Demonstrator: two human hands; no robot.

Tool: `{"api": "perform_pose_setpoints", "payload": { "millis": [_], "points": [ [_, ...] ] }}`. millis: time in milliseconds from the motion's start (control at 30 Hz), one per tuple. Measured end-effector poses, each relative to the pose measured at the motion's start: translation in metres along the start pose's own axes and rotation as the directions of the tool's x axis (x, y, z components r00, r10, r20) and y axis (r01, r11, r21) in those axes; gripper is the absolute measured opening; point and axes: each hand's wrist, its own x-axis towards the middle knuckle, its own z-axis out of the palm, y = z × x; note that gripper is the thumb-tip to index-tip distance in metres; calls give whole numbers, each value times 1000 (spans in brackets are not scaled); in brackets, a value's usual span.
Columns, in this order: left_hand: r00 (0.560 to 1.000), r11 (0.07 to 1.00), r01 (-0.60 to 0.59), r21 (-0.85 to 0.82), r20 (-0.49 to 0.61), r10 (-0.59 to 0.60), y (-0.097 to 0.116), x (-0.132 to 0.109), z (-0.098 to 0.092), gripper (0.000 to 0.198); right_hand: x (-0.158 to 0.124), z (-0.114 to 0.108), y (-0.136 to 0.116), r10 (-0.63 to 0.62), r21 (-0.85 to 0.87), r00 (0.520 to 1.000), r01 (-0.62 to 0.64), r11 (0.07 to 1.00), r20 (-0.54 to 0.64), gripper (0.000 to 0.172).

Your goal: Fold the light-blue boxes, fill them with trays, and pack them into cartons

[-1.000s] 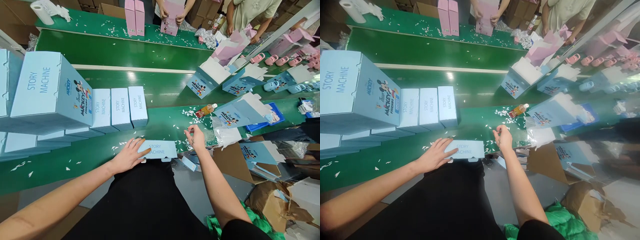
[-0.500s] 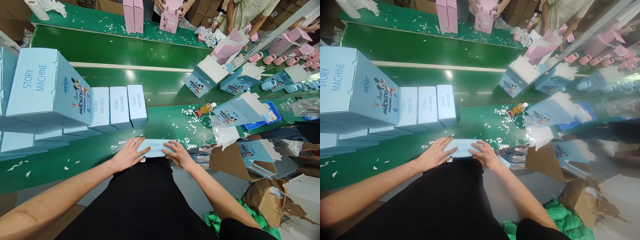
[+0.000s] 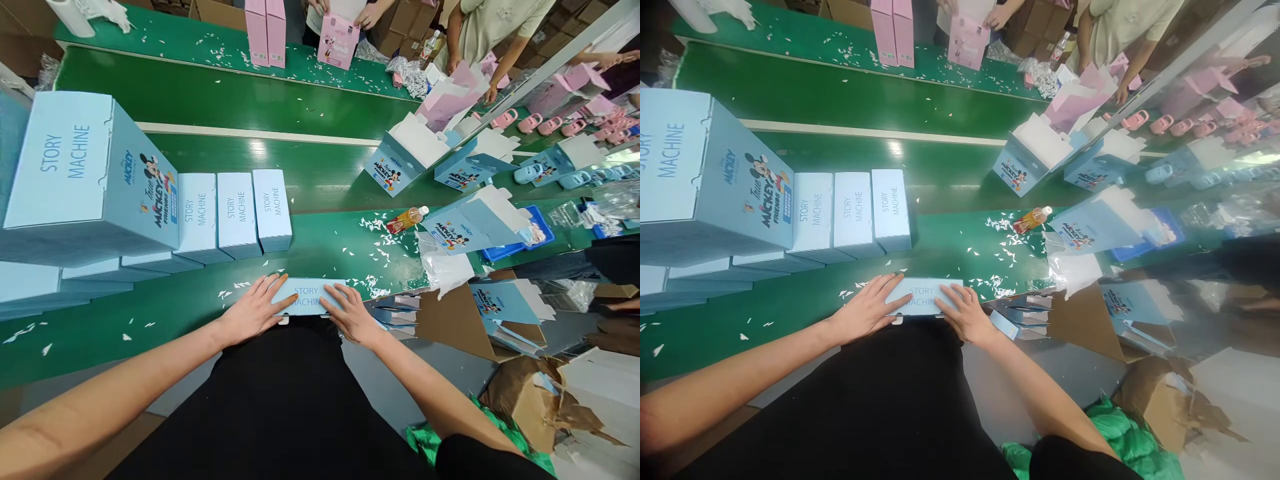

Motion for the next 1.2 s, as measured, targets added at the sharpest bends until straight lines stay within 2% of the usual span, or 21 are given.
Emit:
{"api": "perform_pose_setpoints", "payload": {
  "millis": [100,300,667,833,1000,1200],
  "points": [
    [1000,1000,-23,20,15,22,0,0,-4,59,1,-3,1,-41,-31,998,42,999,48,54],
    [995,997,-81,-4,66,81,-5,5,-14,58,10,-10,18,-149,-61,982,157,986,112,50],
    [997,997,-70,-28,35,71,-5,5,-13,55,7,-6,14,-122,-72,988,129,989,99,55],
    [997,998,-62,-3,40,62,-3,5,-13,56,4,7,13,-106,-107,993,111,988,48,58],
    [998,999,-38,6,51,38,1,6,-13,58,5,11,16,-96,-59,995,95,994,-10,56],
    [999,1000,-29,-4,33,29,2,6,-11,58,7,9,18,-99,-40,995,100,994,21,56]
  ]
}}
